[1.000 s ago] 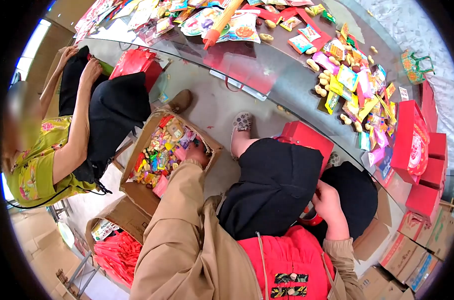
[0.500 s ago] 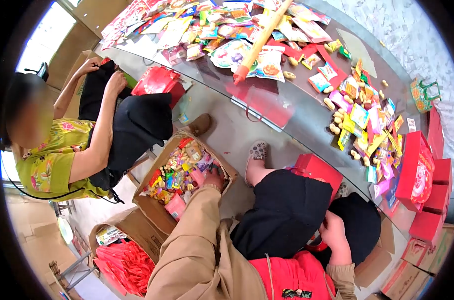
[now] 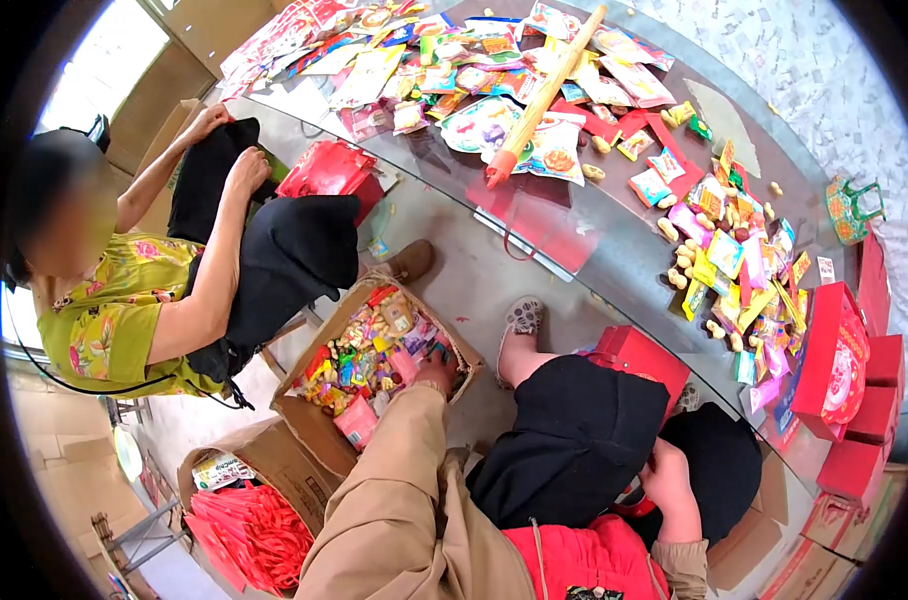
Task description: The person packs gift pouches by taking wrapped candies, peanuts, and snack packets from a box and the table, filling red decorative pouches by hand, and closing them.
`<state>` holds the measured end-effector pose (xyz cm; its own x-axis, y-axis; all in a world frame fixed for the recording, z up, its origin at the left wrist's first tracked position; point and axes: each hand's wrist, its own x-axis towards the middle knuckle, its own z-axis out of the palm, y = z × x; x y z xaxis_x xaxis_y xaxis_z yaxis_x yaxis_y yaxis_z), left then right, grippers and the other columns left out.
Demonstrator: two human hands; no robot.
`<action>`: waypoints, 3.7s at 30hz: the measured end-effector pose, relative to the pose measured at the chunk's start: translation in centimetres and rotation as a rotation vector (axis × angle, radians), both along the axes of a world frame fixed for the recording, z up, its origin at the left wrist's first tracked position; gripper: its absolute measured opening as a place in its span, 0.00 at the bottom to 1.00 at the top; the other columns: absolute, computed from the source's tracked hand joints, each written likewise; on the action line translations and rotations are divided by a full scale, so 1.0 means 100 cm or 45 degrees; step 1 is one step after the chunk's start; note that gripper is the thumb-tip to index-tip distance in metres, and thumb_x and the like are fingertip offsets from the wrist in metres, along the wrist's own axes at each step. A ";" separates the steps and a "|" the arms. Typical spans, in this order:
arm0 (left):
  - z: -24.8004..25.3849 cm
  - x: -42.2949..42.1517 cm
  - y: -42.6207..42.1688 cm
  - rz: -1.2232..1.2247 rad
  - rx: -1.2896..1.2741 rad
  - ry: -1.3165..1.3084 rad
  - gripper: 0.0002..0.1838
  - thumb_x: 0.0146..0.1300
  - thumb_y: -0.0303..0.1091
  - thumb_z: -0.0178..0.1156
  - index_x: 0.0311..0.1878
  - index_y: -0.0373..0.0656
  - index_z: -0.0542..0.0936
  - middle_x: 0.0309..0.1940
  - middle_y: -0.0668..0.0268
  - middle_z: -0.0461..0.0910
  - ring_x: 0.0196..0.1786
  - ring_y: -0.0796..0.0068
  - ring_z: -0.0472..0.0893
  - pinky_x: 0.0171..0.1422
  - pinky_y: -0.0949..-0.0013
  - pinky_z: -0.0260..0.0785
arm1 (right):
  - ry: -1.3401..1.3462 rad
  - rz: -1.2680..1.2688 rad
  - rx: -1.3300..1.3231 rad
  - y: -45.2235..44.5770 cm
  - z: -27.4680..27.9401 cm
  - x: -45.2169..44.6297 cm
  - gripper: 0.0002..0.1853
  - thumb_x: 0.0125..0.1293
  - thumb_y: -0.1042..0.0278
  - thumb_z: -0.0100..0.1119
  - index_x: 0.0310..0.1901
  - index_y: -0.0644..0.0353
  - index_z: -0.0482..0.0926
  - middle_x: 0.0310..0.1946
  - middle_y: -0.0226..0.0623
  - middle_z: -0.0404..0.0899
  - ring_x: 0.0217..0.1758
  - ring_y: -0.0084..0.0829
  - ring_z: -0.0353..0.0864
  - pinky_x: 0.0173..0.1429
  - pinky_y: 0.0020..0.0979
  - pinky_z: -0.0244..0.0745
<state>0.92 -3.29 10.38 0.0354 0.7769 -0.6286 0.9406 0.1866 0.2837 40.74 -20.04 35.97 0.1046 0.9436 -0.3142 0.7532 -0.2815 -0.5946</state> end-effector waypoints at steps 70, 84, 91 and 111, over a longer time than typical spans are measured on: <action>-0.033 -0.057 -0.027 0.304 0.552 -0.437 0.34 0.52 0.23 0.65 0.66 0.41 0.71 0.59 0.45 0.74 0.60 0.43 0.76 0.66 0.55 0.70 | -0.021 0.056 0.022 -0.007 -0.008 0.006 0.18 0.52 0.80 0.60 0.48 0.62 0.80 0.40 0.57 0.81 0.48 0.60 0.80 0.50 0.48 0.78; 0.088 -0.083 -0.011 1.387 0.220 -1.556 0.36 0.57 0.13 0.59 0.67 0.51 0.62 0.44 0.61 0.80 0.42 0.65 0.83 0.44 0.57 0.79 | -0.172 0.050 0.111 -0.012 -0.002 0.005 0.09 0.58 0.73 0.63 0.39 0.64 0.76 0.33 0.54 0.80 0.40 0.58 0.81 0.43 0.50 0.77; 0.181 -0.014 0.014 1.130 0.200 -1.934 0.31 0.56 0.10 0.55 0.62 0.45 0.67 0.48 0.60 0.79 0.47 0.63 0.83 0.52 0.58 0.79 | -0.241 0.122 0.121 -0.017 0.001 0.012 0.11 0.60 0.65 0.62 0.40 0.63 0.76 0.32 0.54 0.81 0.39 0.56 0.82 0.43 0.51 0.77; 0.348 0.398 0.087 -0.089 0.582 -1.790 0.35 0.54 0.21 0.69 0.66 0.39 0.66 0.59 0.56 0.71 0.63 0.64 0.74 0.64 0.61 0.71 | -0.046 0.107 0.336 -0.029 0.008 0.024 0.05 0.59 0.70 0.58 0.36 0.59 0.75 0.29 0.46 0.80 0.36 0.51 0.82 0.39 0.49 0.77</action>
